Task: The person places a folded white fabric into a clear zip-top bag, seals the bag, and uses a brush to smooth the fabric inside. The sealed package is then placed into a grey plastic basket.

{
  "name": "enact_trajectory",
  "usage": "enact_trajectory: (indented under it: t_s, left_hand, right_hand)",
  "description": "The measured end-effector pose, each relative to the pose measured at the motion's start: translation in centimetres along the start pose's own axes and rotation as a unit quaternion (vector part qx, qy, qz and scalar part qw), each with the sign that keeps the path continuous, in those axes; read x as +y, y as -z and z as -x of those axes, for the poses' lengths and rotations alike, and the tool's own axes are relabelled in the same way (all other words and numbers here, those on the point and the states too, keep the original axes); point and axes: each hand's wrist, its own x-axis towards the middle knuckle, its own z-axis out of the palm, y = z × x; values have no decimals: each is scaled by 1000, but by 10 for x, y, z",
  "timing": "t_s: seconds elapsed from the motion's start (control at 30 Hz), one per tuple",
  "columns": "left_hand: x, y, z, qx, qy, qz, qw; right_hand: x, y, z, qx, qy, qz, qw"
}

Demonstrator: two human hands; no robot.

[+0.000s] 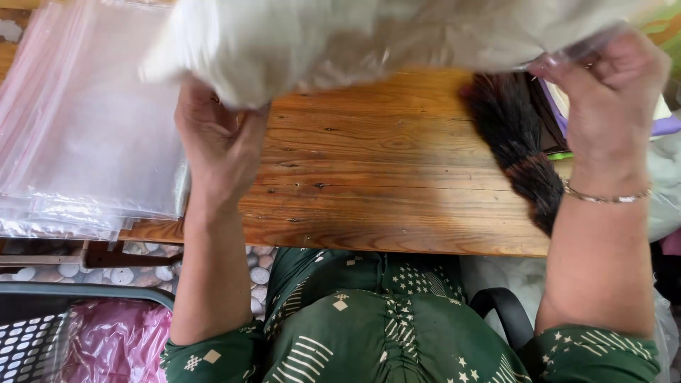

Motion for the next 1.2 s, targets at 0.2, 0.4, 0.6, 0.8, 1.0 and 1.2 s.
enact_trajectory:
  t_s: [0.2, 0.4, 0.6, 0.8, 1.0, 1.2]
  left_hand:
    - [0, 41, 12, -236, 164, -133, 949]
    - [-15, 43, 34, -328, 237, -460, 790]
    - [20, 17, 30, -262, 55, -399, 877]
    - [-41, -28, 69, -347, 42, -494, 796]
    - [-60, -34, 92, -301, -9, -519, 800]
    - [-54, -32, 92, -360, 81, -526, 766]
  right_hand:
    - [12, 72, 42, -152, -115, 219, 957]
    - [51, 92, 91, -116, -137, 523, 833]
    - [97, 101, 130, -142, -135, 658, 727]
    - [65, 97, 135, -36, -191, 497, 846]
    - [-17, 25, 132, 28, 55, 420, 905]
    - [-3, -101, 139, -193, 131, 395, 889]
